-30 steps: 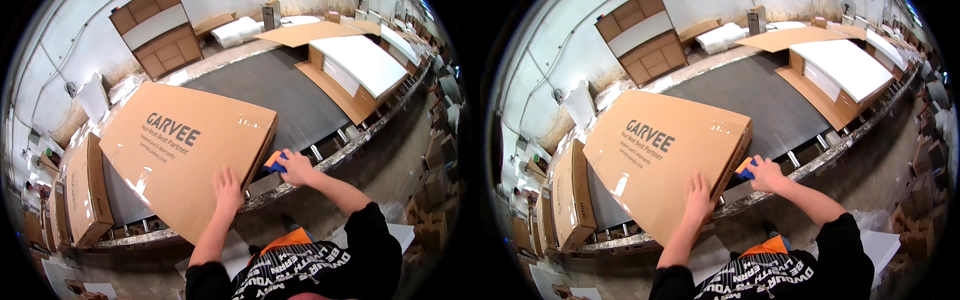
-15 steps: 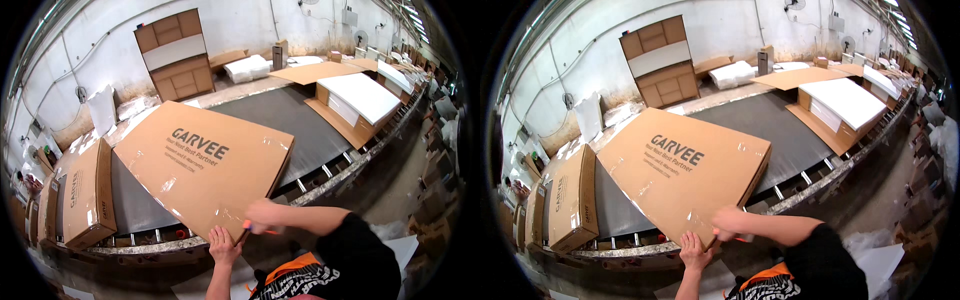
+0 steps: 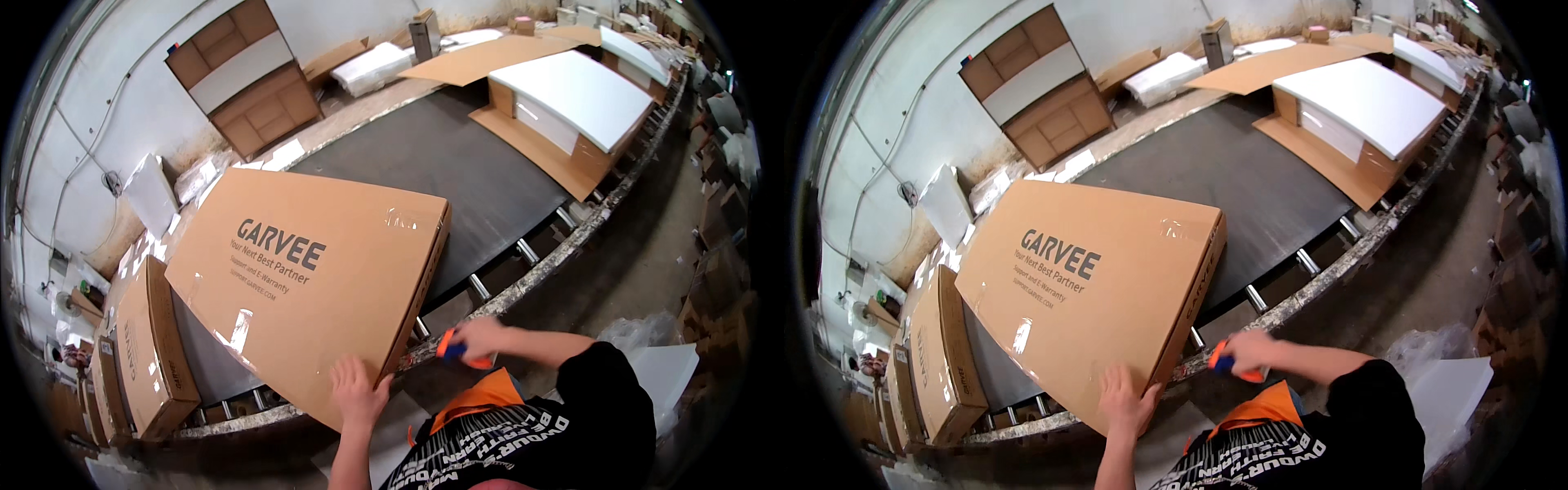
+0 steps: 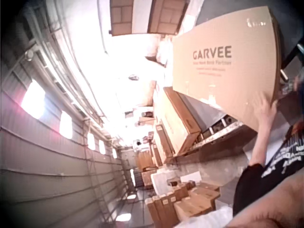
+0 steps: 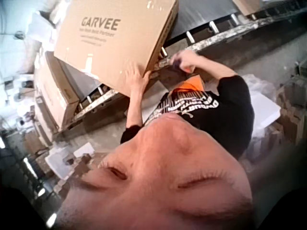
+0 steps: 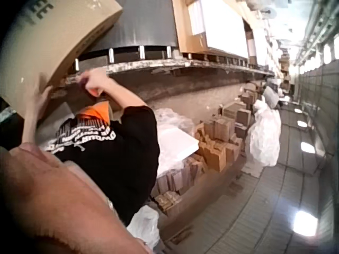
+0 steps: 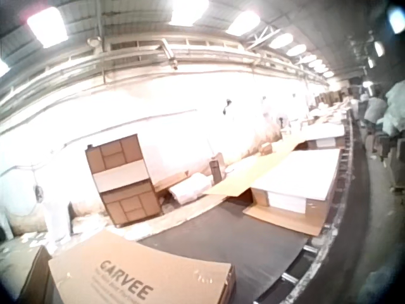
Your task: The person packs items into a large cardboard box by hand and seals it with a tape dispenser. They place white foam sheets inside the box before folding the flaps and applying tape to the edges and center seam.
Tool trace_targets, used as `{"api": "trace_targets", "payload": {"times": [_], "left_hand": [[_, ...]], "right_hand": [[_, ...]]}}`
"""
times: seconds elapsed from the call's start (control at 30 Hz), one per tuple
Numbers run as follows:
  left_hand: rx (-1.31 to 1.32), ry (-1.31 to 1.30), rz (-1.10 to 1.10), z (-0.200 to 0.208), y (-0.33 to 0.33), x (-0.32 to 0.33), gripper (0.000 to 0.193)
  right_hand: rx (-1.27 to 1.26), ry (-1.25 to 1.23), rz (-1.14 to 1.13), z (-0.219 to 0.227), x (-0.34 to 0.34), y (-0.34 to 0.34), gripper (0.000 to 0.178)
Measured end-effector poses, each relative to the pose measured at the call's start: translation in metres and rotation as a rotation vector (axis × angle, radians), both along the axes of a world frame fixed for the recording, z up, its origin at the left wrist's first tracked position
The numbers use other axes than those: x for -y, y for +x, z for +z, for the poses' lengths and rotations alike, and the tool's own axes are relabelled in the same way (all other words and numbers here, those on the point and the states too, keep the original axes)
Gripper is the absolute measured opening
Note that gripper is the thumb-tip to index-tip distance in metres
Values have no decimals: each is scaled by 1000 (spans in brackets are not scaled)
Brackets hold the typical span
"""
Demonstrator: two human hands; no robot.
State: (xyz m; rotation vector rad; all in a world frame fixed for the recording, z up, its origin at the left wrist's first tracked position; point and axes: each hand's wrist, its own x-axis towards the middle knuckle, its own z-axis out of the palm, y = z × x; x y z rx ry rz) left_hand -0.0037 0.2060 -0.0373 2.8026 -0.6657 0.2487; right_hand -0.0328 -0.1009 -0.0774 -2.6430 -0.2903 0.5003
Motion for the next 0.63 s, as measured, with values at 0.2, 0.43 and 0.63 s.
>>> {"api": "trace_targets", "payload": {"times": [0.2, 0.43, 0.63], "left_hand": [[-70, -40, -170, 6, 142, 219, 104], [13, 186, -105, -32, 208, 288, 93], [-108, 147, -115, -24, 219, 280, 100]], "right_hand": [[-72, 1253, -722, 11, 207, 111, 57], [-394, 1143, -500, 11, 280, 297, 37], [-351, 820, 35, -20, 281, 253, 19]]}}
